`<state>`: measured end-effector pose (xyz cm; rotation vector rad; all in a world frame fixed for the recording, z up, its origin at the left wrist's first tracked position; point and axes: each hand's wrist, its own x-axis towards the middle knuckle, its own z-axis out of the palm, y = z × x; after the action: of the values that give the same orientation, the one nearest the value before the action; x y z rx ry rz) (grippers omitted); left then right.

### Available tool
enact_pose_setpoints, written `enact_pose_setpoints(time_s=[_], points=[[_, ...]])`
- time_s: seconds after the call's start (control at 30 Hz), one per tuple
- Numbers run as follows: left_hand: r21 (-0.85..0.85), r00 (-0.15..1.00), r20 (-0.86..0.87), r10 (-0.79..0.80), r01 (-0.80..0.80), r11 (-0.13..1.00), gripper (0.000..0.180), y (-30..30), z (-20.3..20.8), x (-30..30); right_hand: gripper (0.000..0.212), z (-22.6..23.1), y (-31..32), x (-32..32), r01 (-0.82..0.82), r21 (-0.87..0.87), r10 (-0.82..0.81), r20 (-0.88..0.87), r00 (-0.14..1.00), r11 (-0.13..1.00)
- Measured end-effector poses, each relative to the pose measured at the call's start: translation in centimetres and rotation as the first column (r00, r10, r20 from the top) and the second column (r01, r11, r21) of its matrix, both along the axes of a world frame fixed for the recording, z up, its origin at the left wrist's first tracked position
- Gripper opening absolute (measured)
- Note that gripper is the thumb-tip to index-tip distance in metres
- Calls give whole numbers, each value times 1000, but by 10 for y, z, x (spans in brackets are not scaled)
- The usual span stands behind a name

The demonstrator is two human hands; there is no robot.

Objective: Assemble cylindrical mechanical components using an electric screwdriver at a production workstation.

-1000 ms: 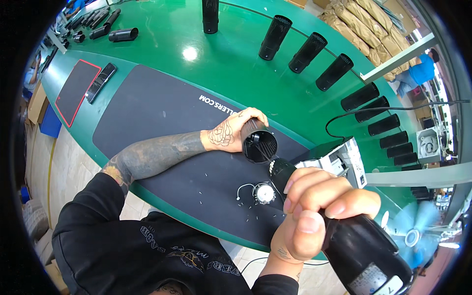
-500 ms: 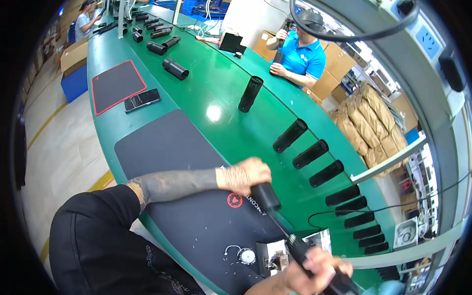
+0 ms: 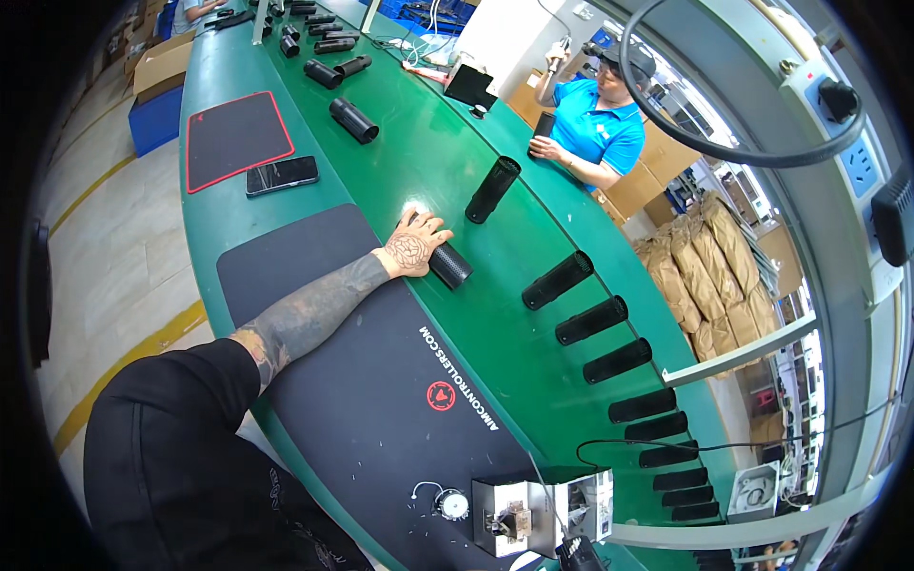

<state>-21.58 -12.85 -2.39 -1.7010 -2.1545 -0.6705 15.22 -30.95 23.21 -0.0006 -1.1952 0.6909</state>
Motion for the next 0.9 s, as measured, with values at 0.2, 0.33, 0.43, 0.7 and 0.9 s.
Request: enact_pose_setpoints(time_s=[0.2, 0.33, 0.43, 0.7, 0.9], points=[[-37, 998, 54, 17, -15, 999, 62, -5, 12, -5, 22, 10, 3, 32, -557, -188, 583, 143, 800, 809], [-143, 995, 100, 9, 6, 990, 77, -8, 24, -2, 23, 11, 5, 31, -660, -203, 685, 90, 723, 723], [-109, 992, 112, 50, -38, 993, 97, -1, 15, -3, 24, 9, -7, 13, -573, -174, 587, 36, 809, 801], [-26, 994, 104, -18, 21, 999, 86, -4, 11, -12, 24, 7, 1, 18, -569, -150, 587, 136, 798, 808], [-46, 988, 152, -30, 37, 998, 78, -3, 5, -17, 24, 6, 5, 19, -591, -146, 608, 168, 776, 794]])
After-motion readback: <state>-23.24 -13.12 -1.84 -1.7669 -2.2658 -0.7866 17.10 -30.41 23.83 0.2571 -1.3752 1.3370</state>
